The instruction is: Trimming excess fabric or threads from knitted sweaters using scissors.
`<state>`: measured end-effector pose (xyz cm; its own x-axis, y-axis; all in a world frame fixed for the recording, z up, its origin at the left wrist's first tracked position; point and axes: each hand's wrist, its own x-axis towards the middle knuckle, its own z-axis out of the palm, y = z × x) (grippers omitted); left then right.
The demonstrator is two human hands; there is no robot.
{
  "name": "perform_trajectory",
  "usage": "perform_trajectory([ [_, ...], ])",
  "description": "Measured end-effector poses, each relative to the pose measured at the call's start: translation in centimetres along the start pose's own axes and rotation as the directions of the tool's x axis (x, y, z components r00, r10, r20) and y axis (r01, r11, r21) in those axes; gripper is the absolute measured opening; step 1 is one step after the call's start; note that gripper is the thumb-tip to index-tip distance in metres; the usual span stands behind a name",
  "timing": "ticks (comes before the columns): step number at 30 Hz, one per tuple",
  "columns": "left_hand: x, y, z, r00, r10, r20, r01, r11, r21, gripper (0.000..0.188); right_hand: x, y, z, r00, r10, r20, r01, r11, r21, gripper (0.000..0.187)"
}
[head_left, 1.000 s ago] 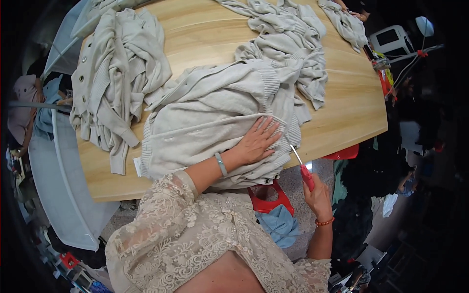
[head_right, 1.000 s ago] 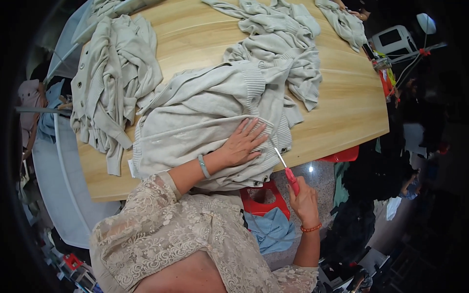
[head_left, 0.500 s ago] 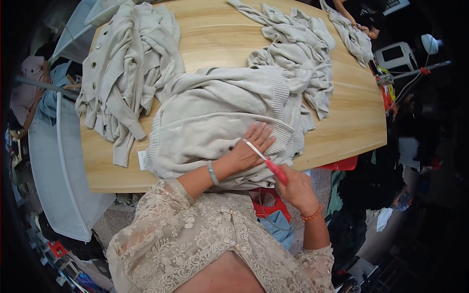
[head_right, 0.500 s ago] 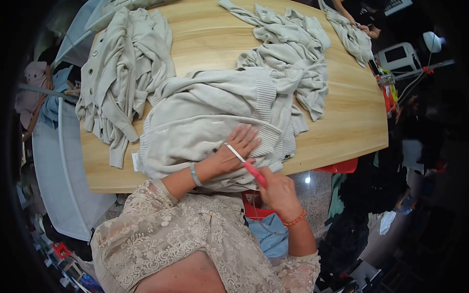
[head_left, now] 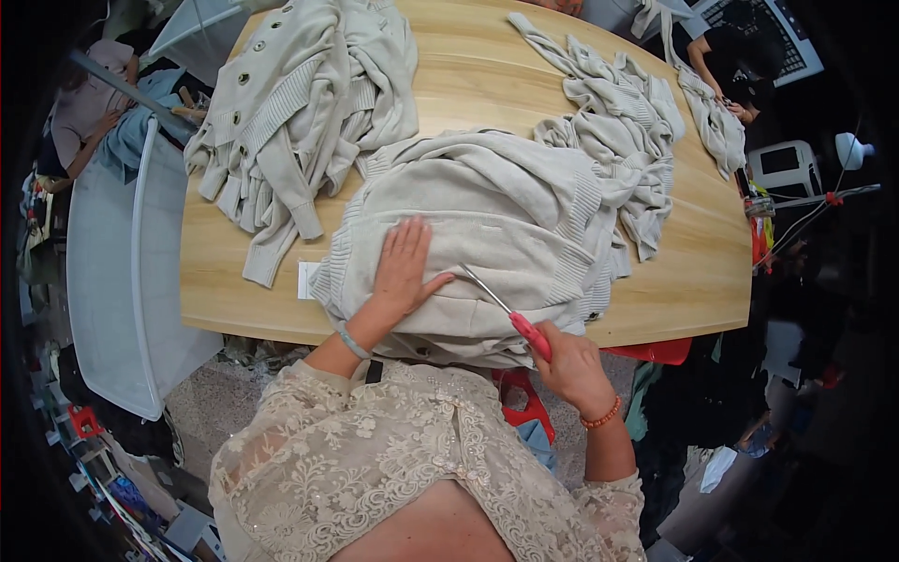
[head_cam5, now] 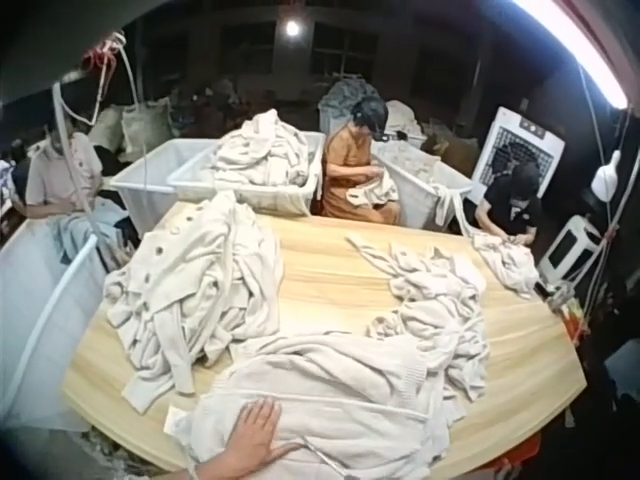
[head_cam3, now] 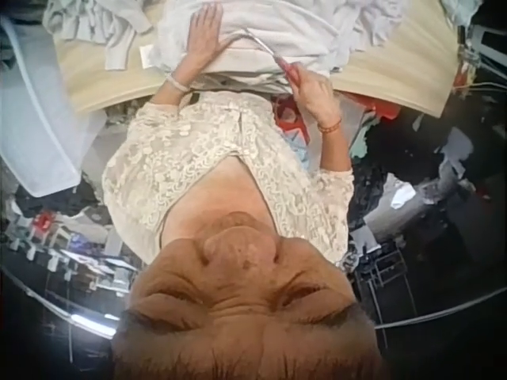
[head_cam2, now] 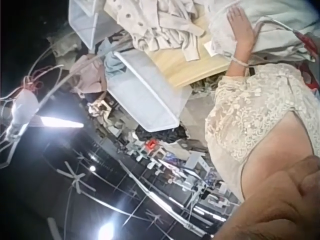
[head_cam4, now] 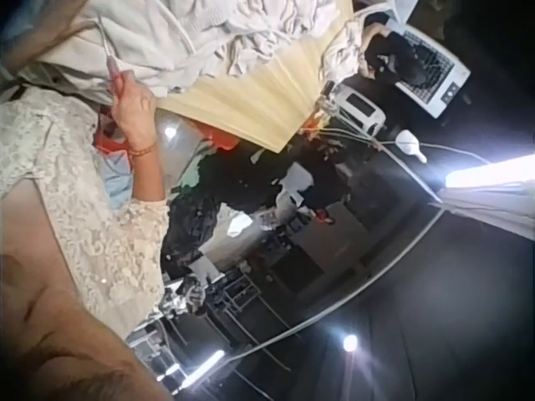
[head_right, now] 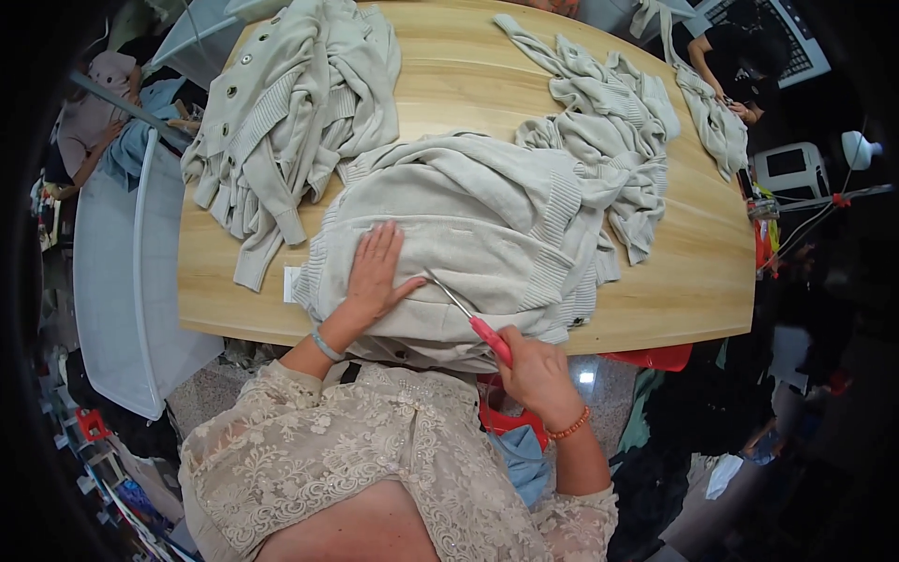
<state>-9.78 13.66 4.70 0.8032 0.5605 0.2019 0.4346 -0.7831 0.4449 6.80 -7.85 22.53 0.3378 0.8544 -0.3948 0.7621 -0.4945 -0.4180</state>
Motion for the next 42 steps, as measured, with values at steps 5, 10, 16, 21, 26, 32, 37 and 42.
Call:
perform_trajectory([
  [5, -2.3, -1.6, -1.9, 0.999, -0.039, -0.027, 0.042, 0.99, 0.133, 0.083, 3.7, -2.5, 1.2, 0.997, -0.068, 0.043, 0.068, 0.998, -0.002, 0.024],
  [10, -3.9, -5.6, -2.5, 0.957, -0.269, -0.11, 0.278, 0.957, 0.085, 0.075, 6.4, -5.6, 2.9, 0.973, -0.221, 0.069, 0.218, 0.975, 0.05, 0.022],
  [16, -4.6, -8.1, -2.6, 0.944, -0.313, -0.108, 0.301, 0.947, -0.112, 0.066, 6.8, -5.9, 3.3, 0.985, -0.175, 0.008, 0.174, 0.984, 0.027, 0.023],
  [21, -4.2, -8.0, -2.1, 0.953, -0.237, -0.188, 0.229, 0.971, -0.066, 0.061, 7.1, -6.1, 3.9, 0.97, -0.237, 0.047, 0.236, 0.972, 0.024, 0.024],
  [26, -4.1, -10.0, -2.7, 0.952, -0.22, -0.214, 0.149, 0.942, -0.302, 0.052, 7.1, -5.1, 3.6, 0.95, -0.3, 0.083, 0.293, 0.952, 0.083, 0.023],
  [32, -0.1, -13.5, -3.9, 0.863, -0.501, -0.069, 0.402, 0.763, -0.506, 0.033, 8.7, 3.3, -0.5, 0.93, 0.113, -0.349, -0.067, 0.988, 0.141, 0.025],
  [37, 8.9, -16.5, -1.6, 0.822, -0.565, 0.067, 0.539, 0.736, -0.409, 0.039, 13.3, 13.5, -4.6, 0.786, 0.392, -0.477, -0.131, 0.861, 0.492, 0.034],
  [42, 12.5, -17.5, 0.7, 0.792, -0.607, 0.067, 0.61, 0.792, -0.034, 0.04, 19.1, 16.7, -7.4, 0.785, 0.467, -0.406, -0.201, 0.813, 0.547, 0.032],
])
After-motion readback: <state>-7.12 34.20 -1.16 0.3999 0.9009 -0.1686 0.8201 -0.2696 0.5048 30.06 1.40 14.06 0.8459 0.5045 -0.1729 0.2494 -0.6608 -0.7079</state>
